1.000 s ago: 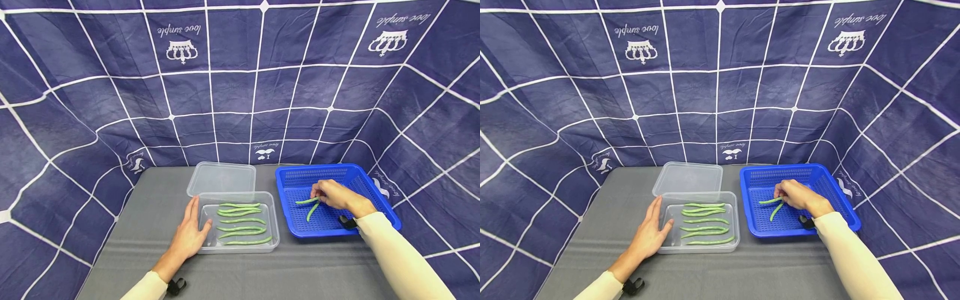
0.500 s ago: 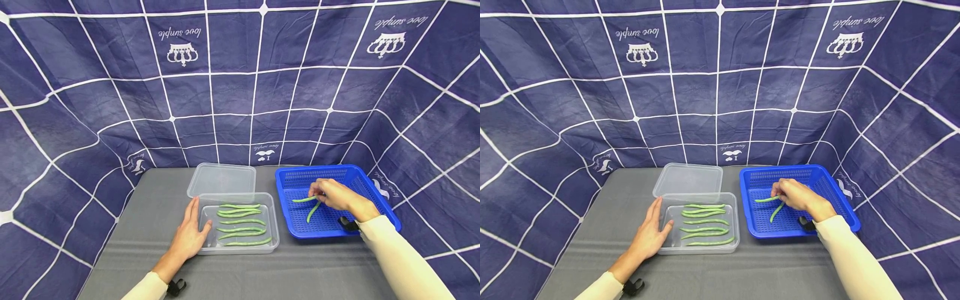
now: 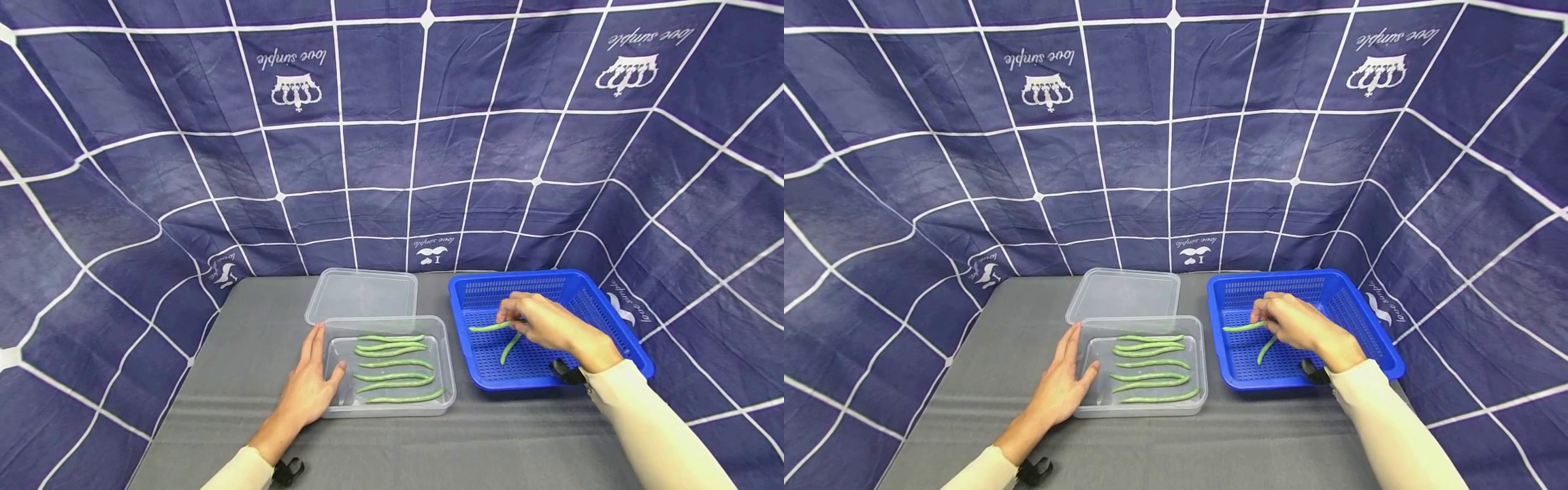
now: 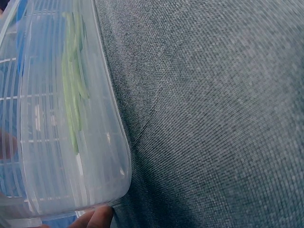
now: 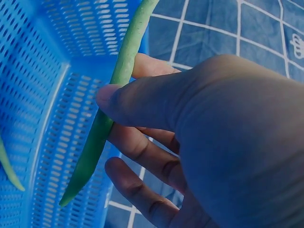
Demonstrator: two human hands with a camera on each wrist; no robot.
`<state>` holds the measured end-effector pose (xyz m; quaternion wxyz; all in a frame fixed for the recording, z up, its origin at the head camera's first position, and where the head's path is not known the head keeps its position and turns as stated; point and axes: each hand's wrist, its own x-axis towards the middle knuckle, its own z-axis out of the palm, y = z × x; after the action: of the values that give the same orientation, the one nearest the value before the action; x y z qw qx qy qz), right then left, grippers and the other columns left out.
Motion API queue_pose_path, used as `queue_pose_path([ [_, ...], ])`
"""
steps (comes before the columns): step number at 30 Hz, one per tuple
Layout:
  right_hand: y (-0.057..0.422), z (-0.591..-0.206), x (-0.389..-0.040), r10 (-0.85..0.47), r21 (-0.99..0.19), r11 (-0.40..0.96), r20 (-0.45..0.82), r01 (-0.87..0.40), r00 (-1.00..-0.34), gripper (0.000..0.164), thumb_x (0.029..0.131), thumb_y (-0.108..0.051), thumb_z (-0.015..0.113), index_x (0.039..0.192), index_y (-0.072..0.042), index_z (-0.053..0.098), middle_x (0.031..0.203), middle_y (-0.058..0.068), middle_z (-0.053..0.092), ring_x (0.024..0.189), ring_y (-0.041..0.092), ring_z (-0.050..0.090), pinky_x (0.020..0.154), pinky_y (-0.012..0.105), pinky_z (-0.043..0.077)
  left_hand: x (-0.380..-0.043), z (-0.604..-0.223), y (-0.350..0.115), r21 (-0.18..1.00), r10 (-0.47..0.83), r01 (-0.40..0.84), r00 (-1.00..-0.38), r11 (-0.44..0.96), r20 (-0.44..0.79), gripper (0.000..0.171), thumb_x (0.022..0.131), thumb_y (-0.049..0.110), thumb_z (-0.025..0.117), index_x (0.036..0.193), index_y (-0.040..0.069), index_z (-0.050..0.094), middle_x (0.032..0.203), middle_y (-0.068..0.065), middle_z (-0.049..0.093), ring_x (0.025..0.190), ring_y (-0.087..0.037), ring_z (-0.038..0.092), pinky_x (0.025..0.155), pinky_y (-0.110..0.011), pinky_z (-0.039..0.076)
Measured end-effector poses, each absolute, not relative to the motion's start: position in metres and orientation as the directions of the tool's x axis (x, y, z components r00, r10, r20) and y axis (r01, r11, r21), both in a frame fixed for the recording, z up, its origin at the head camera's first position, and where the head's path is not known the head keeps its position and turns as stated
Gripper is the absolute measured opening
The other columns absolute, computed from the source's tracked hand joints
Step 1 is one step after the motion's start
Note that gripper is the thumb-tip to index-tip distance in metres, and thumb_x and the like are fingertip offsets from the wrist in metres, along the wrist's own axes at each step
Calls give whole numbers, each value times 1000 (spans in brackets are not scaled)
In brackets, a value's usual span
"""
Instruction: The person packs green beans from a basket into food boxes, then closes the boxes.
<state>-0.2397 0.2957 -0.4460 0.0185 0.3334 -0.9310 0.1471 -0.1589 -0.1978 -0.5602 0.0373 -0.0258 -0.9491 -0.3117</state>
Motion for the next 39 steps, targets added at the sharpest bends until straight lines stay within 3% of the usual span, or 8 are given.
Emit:
queue_pose_path([
  [19,261,-436,-221,-657,-254,691,169,-677,-735,37,94,5,87,107,-29,83,104,-13,74,93,8,74,81,35,63,-160,-562,-197,595,25,72,-996,800,87,98,113,34,74,188,8,16,195,-12,20,159,-54,58,122,-74,52],
  [30,245,-439,-214,-694,-253,644,204,-722,-691,36,94,7,86,111,-24,84,106,-9,76,97,16,78,85,37,66,-160,-560,-197,597,24,75,-995,799,93,98,113,33,74,188,8,16,195,-13,20,161,-53,56,122,-76,51],
  [39,227,-438,-206,-716,-235,618,227,-750,-661,33,96,5,87,113,-24,83,109,-8,76,96,11,77,80,35,65,-160,-561,-198,595,25,74,-996,800,90,98,112,35,73,188,9,16,195,-12,20,161,-53,57,121,-75,52],
])
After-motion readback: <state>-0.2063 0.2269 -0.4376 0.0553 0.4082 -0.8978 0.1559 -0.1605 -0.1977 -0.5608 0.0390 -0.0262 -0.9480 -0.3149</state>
